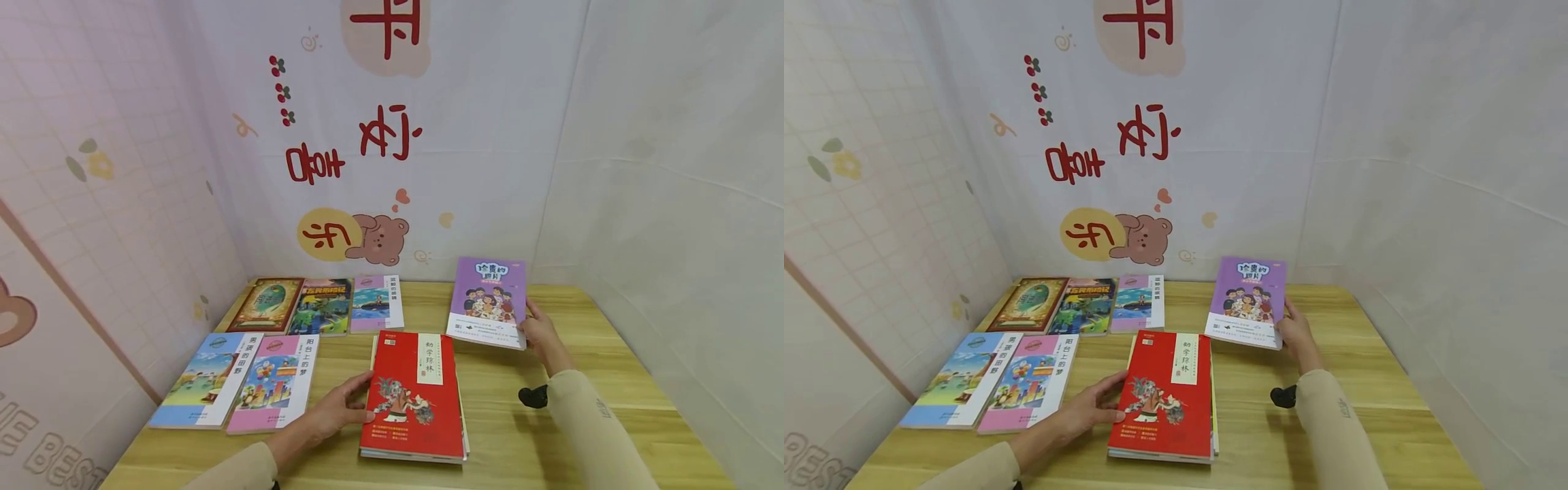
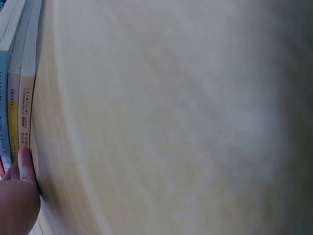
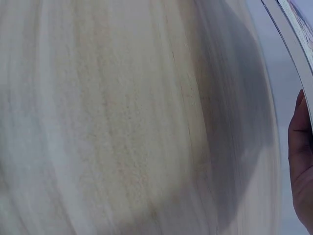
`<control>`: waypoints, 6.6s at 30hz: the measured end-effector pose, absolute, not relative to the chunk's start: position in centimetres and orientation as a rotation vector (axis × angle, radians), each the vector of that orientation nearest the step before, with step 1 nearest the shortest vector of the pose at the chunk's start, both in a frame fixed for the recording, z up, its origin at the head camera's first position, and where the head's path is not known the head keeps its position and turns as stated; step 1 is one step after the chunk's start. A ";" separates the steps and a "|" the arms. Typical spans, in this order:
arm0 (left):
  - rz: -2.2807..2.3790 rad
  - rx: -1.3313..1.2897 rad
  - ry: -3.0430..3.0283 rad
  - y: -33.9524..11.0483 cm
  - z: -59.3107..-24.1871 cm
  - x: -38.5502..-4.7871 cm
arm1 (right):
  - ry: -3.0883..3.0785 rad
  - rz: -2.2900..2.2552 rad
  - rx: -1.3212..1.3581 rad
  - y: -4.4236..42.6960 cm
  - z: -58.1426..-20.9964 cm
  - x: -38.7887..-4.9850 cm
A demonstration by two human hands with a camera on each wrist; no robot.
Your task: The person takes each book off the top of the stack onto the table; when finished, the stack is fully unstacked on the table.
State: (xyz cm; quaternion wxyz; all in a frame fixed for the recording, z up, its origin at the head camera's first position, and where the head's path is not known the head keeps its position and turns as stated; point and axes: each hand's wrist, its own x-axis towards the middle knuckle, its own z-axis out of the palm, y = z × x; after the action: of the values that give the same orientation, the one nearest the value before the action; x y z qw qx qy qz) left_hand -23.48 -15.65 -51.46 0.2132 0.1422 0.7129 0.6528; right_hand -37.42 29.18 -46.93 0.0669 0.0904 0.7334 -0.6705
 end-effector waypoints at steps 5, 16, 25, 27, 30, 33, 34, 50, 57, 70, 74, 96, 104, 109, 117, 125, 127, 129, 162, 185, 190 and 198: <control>1.818 0.393 1.973 -15.6 -51.4 -23.4 | 2.220 -1.983 0.318 29.7 -47.1 -37.8; 1.823 0.410 1.981 -15.6 -51.6 -23.3 | 2.331 -1.873 0.204 30.3 -48.6 -38.9; 1.821 0.405 1.967 -15.6 -51.5 -23.4 | 2.386 -1.831 0.173 30.3 -49.4 -39.9; 1.815 0.405 1.973 -15.7 -51.6 -23.4 | 2.388 -1.799 0.158 30.5 -49.4 -40.1; 1.804 0.398 1.986 -15.7 -51.6 -23.4 | 2.440 -1.726 0.120 30.5 -49.3 -40.5; 1.805 0.391 1.980 -15.7 -51.6 -23.2 | 2.522 -1.643 0.102 30.6 -49.4 -40.5; 1.808 0.389 1.976 -15.7 -51.6 -23.1 | 2.550 -1.621 0.102 30.6 -49.4 -40.6; 1.816 0.362 1.977 -15.5 -51.5 -23.4 | 2.582 -1.562 -0.010 28.9 -46.4 -37.3; 1.829 0.388 1.965 -15.8 -51.3 -23.2 | 2.442 -1.701 -0.083 25.9 -46.3 -34.6; 1.840 0.443 1.851 -16.6 -51.6 -23.4 | 2.265 -1.827 -0.103 20.1 -47.9 -26.8; 1.850 0.438 1.845 -16.7 -51.6 -23.5 | 2.288 -1.801 -0.029 18.9 -48.6 -24.8; 1.668 0.393 2.186 -14.9 -51.7 -23.0 | 2.362 -1.693 0.051 17.6 -49.6 -22.3; 1.671 0.427 2.188 -14.8 -51.2 -22.7 | 2.327 -1.652 0.070 18.0 -49.6 -21.8; 1.689 0.435 2.153 -15.0 -51.2 -22.8 | 2.323 -1.635 0.081 18.2 -49.5 -21.4; 1.698 0.432 2.144 -15.0 -51.3 -22.9 | 2.299 -1.606 0.051 18.7 -49.4 -20.8; 1.705 0.436 2.133 -15.0 -51.1 -22.8 | 2.074 -1.673 -0.085 20.0 -49.8 -20.2; 1.705 0.435 2.130 -15.0 -51.1 -22.8 | 2.026 -1.686 -0.098 20.2 -49.9 -20.1; 1.703 0.432 2.128 -15.1 -51.1 -22.8 | 1.975 -1.705 -0.098 20.4 -50.0 -20.0; 1.684 0.404 2.104 -15.3 -51.3 -22.8 | 1.672 -1.918 -0.113 21.6 -49.6 -20.3; 1.672 0.391 2.110 -15.5 -51.5 -23.1 | 1.800 -1.871 0.038 20.8 -49.0 -20.2; 1.677 0.390 2.103 -15.4 -51.5 -23.0 | 1.817 -1.904 0.063 20.8 -49.1 -20.0; 1.700 0.418 2.104 -15.3 -51.6 -23.0 | 1.746 -2.029 0.056 21.1 -48.1 -20.4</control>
State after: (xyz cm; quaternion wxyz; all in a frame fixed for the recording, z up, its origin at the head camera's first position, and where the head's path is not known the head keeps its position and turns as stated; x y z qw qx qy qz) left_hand -22.98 -15.28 -51.60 0.2009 0.1498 0.7529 0.6086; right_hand -20.35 21.13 -48.05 0.2298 0.0202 0.6347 -0.7376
